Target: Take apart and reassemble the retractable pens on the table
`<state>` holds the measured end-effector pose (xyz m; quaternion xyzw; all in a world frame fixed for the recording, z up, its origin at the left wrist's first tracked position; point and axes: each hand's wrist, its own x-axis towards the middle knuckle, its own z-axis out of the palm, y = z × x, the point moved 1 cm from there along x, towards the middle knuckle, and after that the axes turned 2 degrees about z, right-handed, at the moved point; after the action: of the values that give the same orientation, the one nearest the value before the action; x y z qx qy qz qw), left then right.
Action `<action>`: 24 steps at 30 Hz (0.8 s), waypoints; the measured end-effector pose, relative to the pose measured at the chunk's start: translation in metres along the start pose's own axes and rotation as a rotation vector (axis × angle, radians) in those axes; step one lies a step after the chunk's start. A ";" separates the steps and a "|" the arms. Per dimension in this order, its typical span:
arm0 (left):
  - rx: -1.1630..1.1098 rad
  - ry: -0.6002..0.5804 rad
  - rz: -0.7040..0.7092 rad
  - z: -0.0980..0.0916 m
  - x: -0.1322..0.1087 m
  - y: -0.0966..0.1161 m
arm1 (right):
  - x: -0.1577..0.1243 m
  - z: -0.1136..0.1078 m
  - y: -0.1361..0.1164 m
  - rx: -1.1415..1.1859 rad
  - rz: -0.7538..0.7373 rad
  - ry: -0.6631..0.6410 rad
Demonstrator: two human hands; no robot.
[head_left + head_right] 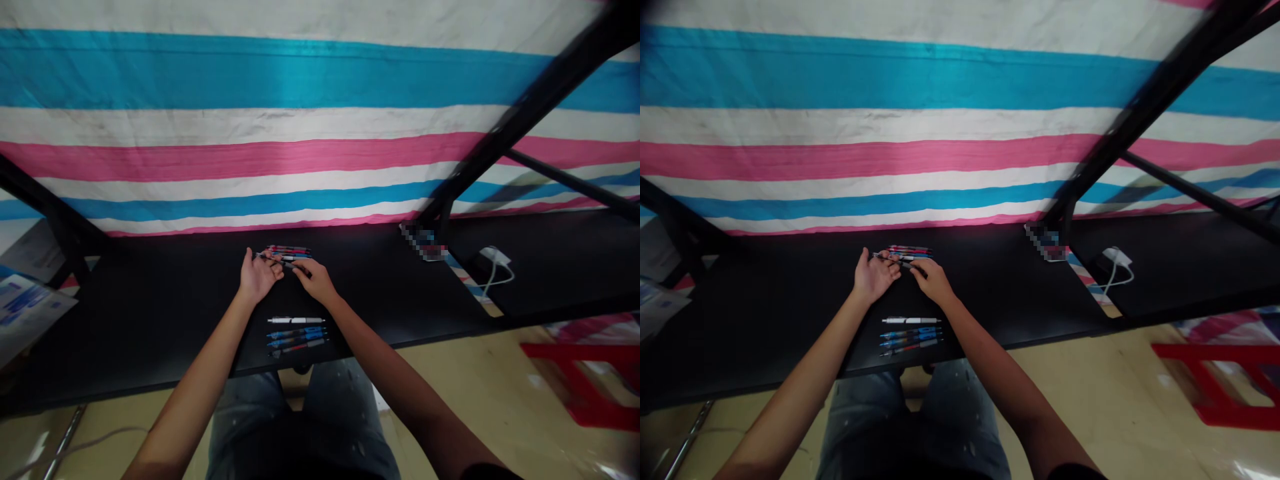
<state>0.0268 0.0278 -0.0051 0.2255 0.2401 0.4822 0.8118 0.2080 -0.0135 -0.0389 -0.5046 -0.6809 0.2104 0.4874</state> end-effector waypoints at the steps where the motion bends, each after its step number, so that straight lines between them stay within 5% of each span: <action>1: 0.083 0.021 0.035 -0.002 0.001 0.001 | 0.000 -0.002 0.000 -0.003 0.010 0.010; 6: 0.616 0.177 0.339 -0.014 0.005 0.019 | 0.002 -0.012 0.003 -0.062 0.115 0.023; 13: 0.999 0.176 0.390 -0.031 0.007 0.028 | 0.002 -0.017 0.011 -0.146 0.135 0.009; 24: 1.218 0.108 0.516 -0.030 0.006 0.022 | 0.001 -0.017 0.023 -0.219 0.169 -0.014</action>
<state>-0.0038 0.0468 -0.0169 0.6698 0.4486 0.4497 0.3845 0.2339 -0.0072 -0.0488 -0.6089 -0.6583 0.1785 0.4051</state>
